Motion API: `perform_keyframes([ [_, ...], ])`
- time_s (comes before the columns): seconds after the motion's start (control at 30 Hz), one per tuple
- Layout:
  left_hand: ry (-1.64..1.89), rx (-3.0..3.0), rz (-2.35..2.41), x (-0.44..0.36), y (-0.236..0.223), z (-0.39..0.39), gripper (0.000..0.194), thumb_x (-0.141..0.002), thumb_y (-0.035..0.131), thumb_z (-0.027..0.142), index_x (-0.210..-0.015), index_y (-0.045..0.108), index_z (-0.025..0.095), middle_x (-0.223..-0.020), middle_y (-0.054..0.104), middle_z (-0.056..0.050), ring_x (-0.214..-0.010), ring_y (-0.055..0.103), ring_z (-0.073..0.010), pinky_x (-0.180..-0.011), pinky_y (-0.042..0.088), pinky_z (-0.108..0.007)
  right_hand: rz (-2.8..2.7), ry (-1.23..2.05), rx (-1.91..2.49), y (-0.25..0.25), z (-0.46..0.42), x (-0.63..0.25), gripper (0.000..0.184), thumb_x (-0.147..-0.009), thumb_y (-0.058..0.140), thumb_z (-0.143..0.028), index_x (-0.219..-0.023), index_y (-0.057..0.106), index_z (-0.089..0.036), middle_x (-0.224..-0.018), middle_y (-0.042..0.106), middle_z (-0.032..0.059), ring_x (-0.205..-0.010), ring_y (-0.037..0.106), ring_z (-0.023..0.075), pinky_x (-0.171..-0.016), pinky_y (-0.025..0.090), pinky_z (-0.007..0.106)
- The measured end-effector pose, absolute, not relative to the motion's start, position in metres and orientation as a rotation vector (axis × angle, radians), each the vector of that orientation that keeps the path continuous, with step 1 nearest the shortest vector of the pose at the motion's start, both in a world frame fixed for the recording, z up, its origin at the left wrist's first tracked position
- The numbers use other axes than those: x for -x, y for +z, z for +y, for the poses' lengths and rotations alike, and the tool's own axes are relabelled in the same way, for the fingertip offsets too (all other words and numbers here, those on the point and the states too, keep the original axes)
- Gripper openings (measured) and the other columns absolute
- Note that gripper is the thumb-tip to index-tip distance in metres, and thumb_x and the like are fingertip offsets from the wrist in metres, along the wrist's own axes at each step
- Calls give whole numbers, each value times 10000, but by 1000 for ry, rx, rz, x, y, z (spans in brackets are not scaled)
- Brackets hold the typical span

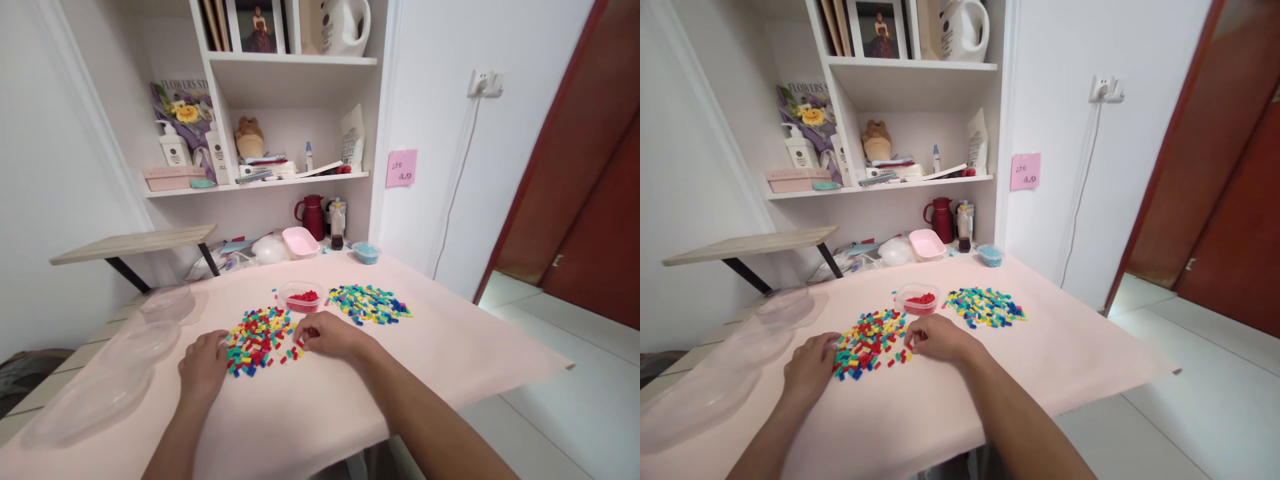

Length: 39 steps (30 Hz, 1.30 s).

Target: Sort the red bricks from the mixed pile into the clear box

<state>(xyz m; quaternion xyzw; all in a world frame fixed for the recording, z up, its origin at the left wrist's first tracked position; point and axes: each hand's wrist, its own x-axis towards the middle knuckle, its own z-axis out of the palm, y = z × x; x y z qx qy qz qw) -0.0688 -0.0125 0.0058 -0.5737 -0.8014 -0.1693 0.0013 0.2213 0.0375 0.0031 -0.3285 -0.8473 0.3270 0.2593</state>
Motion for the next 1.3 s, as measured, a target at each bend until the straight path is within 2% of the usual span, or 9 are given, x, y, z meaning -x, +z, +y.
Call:
perform_keyframes([
  [0.13,-536,1804,-2523,69,5,-12,433,-950,297,272,-1216,638,268,-1346,620,-73,-1232,540,-297,-1005,429,-464,-1967,896,914,5,41,-215,237,-822,642,-276,-1030,735,-212,-653,580,-39,-540,494,110,-556,392,219],
  [0.33,-559,1814,-2526,69,3,-12,421,-945,305,263,-1191,645,277,-1330,632,-57,-1207,547,-296,-990,432,-470,-1521,439,1191,6,68,-217,368,-883,565,-428,-1139,730,-221,-601,531,-30,-563,497,152,-617,419,266],
  [0.53,-556,1815,-2520,71,2,-12,422,-940,309,257,-1194,646,279,-1335,632,-58,-1210,551,-295,-984,437,-475,-1503,472,1162,2,74,-229,439,-920,501,-416,-1259,688,-210,-609,576,-24,-544,517,152,-605,434,267],
  [0.67,-548,1816,-2520,70,2,-12,435,-946,291,263,-1205,640,278,-1334,629,-57,-1222,544,-293,-992,435,-471,-1607,538,1027,6,59,-226,356,-935,484,-393,-1054,750,-188,-629,621,-4,-546,542,146,-581,433,254],
  [0.8,-541,1814,-2518,70,3,-13,435,-943,295,265,-1216,634,280,-1340,623,-55,-1230,538,-288,-1008,427,-470,-1990,626,872,5,46,-215,230,-898,558,-275,-887,777,-204,-722,701,7,-633,601,144,-632,437,241],
  [0.9,-537,1816,-2513,70,2,-14,431,-939,306,264,-1220,632,276,-1342,622,-60,-1227,540,-291,-1006,428,-474,-2174,655,794,-1,42,-210,174,-851,623,-207,-887,793,-220,-844,735,21,-749,646,155,-682,452,232],
  [1.0,-539,1816,-2510,69,2,-14,426,-942,305,273,-1209,636,281,-1340,625,-58,-1224,542,-293,-997,434,-477,-2282,661,739,-9,43,-210,209,-832,655,-176,-959,804,-250,-938,720,29,-824,655,155,-718,461,226],
  [1.13,-547,1810,-2509,69,2,-14,423,-947,299,284,-1192,644,291,-1326,633,-53,-1215,551,-288,-985,442,-476,-2364,612,745,-14,44,-211,267,-830,667,-164,-1030,796,-286,-958,705,22,-833,648,147,-744,460,226],
  [1.3,-543,1811,-2512,68,3,-14,426,-947,300,275,-1200,642,289,-1322,631,-58,-1216,549,-286,-995,436,-476,-2410,544,856,-10,43,-209,209,-802,677,-151,-935,793,-263,-921,732,7,-821,647,152,-727,441,230],
])
